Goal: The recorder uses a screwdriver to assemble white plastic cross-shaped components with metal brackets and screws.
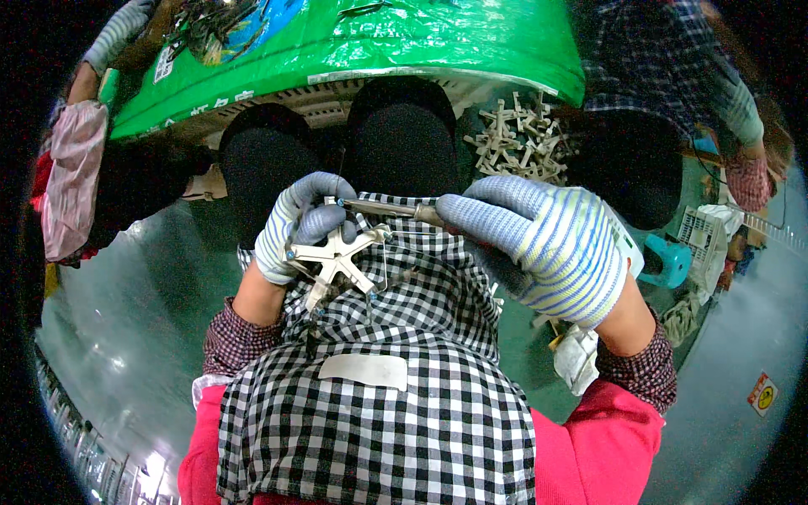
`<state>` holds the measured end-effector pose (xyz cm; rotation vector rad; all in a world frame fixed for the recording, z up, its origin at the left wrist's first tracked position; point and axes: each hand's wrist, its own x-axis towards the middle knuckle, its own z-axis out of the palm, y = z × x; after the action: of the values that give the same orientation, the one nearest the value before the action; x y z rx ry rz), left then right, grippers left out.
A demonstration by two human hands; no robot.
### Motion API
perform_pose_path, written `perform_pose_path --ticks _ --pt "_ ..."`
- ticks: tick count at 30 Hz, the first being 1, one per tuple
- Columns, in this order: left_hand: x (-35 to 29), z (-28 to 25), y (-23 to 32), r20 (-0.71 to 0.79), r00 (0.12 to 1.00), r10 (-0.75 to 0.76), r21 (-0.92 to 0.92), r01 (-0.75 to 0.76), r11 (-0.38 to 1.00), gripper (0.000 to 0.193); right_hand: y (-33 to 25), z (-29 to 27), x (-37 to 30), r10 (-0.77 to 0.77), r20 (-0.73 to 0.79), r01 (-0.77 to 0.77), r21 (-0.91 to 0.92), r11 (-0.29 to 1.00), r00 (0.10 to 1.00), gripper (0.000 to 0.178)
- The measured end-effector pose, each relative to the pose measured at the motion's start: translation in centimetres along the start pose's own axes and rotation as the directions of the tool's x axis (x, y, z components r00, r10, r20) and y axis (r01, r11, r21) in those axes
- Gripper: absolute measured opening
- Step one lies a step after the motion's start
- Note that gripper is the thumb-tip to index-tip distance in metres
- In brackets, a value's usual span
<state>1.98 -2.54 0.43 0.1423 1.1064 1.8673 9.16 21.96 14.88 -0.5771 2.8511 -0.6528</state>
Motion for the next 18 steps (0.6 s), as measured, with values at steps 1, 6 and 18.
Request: perform_pose_path --ticks 1,6,18 --pt "0.0 -0.1 -0.2 -0.008 1.0 0.027 0.038 -0.027 0.999 0.02 -0.1 -0.2 0.1 -0.001 0.004 0.001 0.001 1.0 1.0 0.039" --pt "0.0 -0.3 0.1 0.004 1.0 -0.031 -0.036 0.031 0.999 0.02 -0.5 -0.7 0.8 -0.103 0.07 0.116 -0.216 0.969 0.992 0.038" --pt "1.9 0.6 0.7 0.245 0.883 0.401 0.637 -0.458 0.62 0.022 -1.2 -4.1 1.3 -0.012 0.329 0.096 -0.24 0.966 0.944 0.043"
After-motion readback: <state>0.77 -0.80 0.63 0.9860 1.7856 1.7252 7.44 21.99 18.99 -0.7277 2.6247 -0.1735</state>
